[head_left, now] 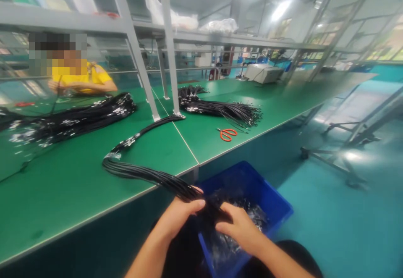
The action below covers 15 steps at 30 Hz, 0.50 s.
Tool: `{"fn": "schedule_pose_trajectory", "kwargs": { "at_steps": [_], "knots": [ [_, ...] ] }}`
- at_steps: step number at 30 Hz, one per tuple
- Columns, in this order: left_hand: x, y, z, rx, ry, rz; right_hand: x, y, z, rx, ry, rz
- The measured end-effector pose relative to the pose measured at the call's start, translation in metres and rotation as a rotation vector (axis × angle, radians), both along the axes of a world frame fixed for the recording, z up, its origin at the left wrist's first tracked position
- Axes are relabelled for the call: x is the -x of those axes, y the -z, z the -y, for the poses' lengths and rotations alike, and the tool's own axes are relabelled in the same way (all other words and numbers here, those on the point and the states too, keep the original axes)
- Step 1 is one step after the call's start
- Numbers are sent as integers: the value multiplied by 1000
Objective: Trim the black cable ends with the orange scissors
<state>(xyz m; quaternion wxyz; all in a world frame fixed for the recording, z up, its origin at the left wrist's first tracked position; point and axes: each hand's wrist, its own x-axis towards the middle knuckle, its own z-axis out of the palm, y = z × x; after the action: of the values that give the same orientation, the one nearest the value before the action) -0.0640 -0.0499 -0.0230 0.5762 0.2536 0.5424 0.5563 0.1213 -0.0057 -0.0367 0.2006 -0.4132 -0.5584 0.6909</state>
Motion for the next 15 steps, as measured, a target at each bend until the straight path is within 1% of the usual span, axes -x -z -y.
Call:
{"fn": "schedule_pose_trajectory", "kwargs": {
  "at_steps": [2,4,8,10,12,15],
  "knots": [
    [6,-2,8,-3,51,34,-6,-2,-1,56,-33,-7],
    [-2,3,15,-29,16,61,-5,0,0,123,-38,-29],
    [-37,29,16,-80,-235,19,10,13,9,210,28,-76],
    [-45,37,12,-78,-304,-18,12,16,13,228,43,-88],
    [-43,38,8,-57,-301,-22,7,16,13,223,42,-81],
    [-34,31,4,-13,-262,17,-5,12,8,209,4,-38]
  ]
}}
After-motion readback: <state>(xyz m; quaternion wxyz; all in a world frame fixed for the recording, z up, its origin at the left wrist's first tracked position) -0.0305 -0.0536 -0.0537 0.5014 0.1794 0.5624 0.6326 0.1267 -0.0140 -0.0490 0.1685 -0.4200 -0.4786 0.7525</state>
